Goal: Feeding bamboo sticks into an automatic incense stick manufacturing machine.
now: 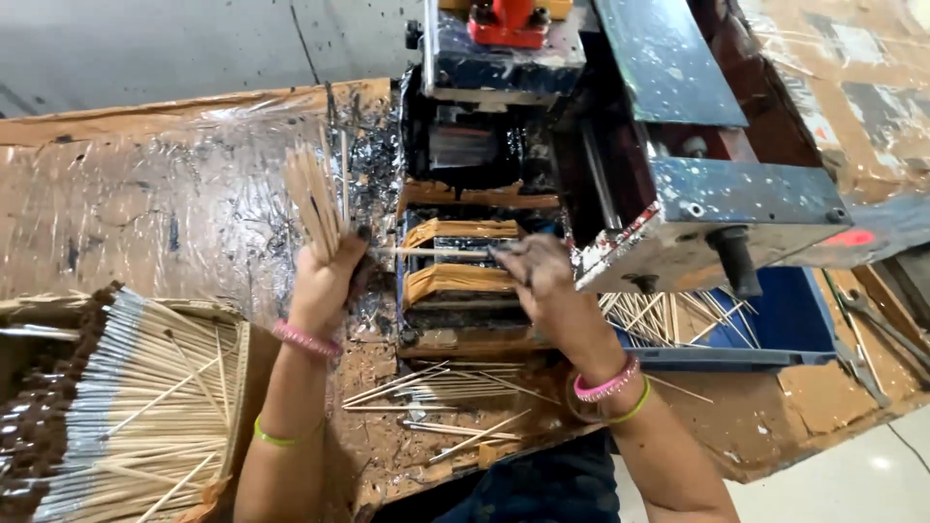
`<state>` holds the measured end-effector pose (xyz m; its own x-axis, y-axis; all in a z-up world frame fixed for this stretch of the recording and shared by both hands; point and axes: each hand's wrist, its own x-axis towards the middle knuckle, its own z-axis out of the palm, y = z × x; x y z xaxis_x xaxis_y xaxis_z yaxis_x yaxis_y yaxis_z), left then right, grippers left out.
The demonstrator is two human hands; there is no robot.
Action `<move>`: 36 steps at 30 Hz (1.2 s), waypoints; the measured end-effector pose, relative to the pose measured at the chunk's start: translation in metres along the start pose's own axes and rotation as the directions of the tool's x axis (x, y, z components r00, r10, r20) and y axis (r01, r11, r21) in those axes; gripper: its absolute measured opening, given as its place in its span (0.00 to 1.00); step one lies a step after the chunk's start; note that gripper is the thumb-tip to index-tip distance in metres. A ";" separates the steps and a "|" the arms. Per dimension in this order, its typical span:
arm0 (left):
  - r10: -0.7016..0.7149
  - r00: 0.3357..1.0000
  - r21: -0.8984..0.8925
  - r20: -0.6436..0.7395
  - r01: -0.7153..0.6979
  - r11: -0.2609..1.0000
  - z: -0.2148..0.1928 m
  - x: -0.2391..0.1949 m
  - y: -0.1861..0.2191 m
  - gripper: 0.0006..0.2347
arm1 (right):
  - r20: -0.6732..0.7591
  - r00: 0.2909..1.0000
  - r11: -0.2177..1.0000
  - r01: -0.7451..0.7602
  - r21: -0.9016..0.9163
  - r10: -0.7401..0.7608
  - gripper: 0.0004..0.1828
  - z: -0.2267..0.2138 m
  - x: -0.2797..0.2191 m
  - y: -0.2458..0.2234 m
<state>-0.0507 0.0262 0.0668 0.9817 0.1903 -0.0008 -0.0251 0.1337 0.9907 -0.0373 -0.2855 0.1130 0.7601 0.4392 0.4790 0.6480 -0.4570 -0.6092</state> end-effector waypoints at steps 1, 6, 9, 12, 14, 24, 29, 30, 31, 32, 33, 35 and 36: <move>-0.028 0.999 -0.100 -0.028 0.025 0.995 0.004 0.013 -0.008 0.06 | 0.021 0.994 0.974 0.110 -0.200 -0.108 0.22 0.008 0.005 0.013; -0.078 0.996 -0.245 -0.043 0.065 0.967 0.030 0.042 -0.037 0.03 | -0.029 0.971 0.843 0.191 -0.502 -0.238 0.29 0.012 0.007 0.016; -0.099 0.995 -0.326 0.015 0.098 0.940 0.037 0.036 -0.034 0.04 | -0.007 0.997 0.900 0.070 -0.430 -0.081 0.24 -0.003 -0.005 -0.011; -0.141 0.990 -0.328 0.011 0.136 0.935 0.039 0.037 -0.027 0.04 | -0.037 0.994 0.812 0.061 -0.581 -0.101 0.30 0.000 -0.015 0.007; -0.142 0.990 -0.315 -0.004 0.134 0.939 0.039 0.031 -0.025 0.03 | -0.026 0.971 0.559 0.115 -0.821 -0.238 0.28 0.008 -0.032 0.025; 0.202 0.978 -0.179 0.049 -0.190 0.965 0.014 0.025 -0.080 0.08 | -0.130 0.934 0.766 0.186 -0.616 -0.331 0.16 -0.018 0.009 -0.026; 0.368 0.921 0.427 0.124 -0.384 0.818 -0.064 -0.015 -0.214 0.03 | -0.219 0.964 0.913 -0.220 -0.342 0.150 0.11 -0.028 -0.023 -0.020; 0.358 0.922 0.417 0.146 -0.386 0.823 -0.071 -0.028 -0.211 0.03 | -0.231 0.958 0.905 -0.244 -0.350 0.169 0.11 -0.035 -0.044 -0.008; 0.376 0.926 0.418 0.038 -0.357 0.835 -0.079 -0.043 -0.210 0.07 | -0.288 0.953 0.924 -0.188 -0.333 0.090 0.08 -0.041 -0.069 0.002; 0.389 0.919 0.418 -0.070 -0.327 0.847 -0.088 -0.056 -0.208 0.14 | -0.344 0.939 0.937 -0.129 -0.324 0.010 0.07 -0.046 -0.094 0.012; 0.362 0.930 0.407 -0.060 -0.309 0.860 -0.100 -0.067 -0.223 0.14 | -0.336 0.941 0.930 -0.155 -0.332 0.036 0.07 -0.051 -0.112 0.017; 0.367 0.912 0.249 -0.181 -0.319 0.915 -0.128 -0.082 -0.248 0.07 | -0.517 0.831 0.884 -0.383 -0.268 0.203 0.11 -0.061 -0.140 0.026; 0.357 0.917 0.240 -0.176 -0.311 0.919 -0.109 -0.091 -0.219 0.07 | -0.516 0.831 0.878 -0.392 -0.276 0.209 0.11 -0.056 -0.149 0.028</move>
<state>-0.1556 0.0855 -0.1650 0.8584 0.3939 0.3286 -0.2835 -0.1696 0.9439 -0.1292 -0.4075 0.0601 0.7919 -0.1299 0.5967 0.2842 -0.7866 -0.5482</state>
